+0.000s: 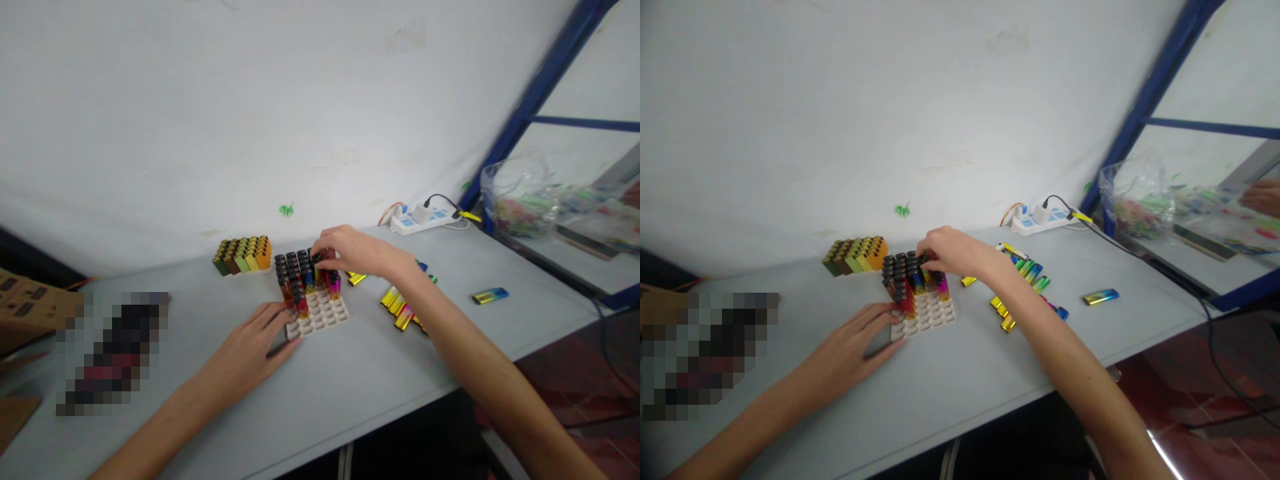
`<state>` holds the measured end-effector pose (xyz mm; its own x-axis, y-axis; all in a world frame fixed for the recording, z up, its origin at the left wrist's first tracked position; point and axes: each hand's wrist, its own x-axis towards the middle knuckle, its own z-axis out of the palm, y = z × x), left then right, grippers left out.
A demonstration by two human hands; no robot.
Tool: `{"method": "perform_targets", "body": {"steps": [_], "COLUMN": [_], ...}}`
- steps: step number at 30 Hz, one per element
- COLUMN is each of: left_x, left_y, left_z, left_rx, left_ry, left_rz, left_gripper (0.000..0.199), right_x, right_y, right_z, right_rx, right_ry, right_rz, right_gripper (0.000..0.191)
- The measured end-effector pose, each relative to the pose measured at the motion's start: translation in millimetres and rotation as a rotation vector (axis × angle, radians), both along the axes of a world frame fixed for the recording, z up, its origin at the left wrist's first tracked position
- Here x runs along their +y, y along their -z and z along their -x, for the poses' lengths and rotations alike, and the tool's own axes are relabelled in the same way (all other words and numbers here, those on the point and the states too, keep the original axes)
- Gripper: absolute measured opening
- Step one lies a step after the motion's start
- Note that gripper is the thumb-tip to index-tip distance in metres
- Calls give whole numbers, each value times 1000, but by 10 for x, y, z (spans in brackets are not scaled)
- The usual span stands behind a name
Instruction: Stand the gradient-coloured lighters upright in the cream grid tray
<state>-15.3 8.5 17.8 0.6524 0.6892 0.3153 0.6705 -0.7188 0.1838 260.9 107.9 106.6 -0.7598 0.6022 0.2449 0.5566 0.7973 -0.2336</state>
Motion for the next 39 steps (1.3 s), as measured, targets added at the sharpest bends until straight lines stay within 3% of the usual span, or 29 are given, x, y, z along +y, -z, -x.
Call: {"method": "perform_targets", "body": {"steps": [9,14,22,30,35,39], "left_x": [-5,-6,-7,-7,0,14], "left_y": [6,-1,-14,2,9,23], "left_z": [-16,-26,-22,-26,-18,-11], "left_rx": [15,31,29,18,22,22], "left_ry": [-1,-12,-6,-5,-5,1], "left_rz": [13,16,14,31,22,8], "left_gripper": [23,24,23,23,22,23], "right_x": [-72,-140,-102,-144,-96,-96], "right_y": [148,150,138,162,32,130], "right_z": [49,95,-7,73,-334,-745], "right_rx": [61,44,86,157,289,131], "right_ry": [148,116,50,189,252,288], "right_rz": [-4,1,112,-66,8,102], "right_gripper": [14,6,13,23,16,15]}}
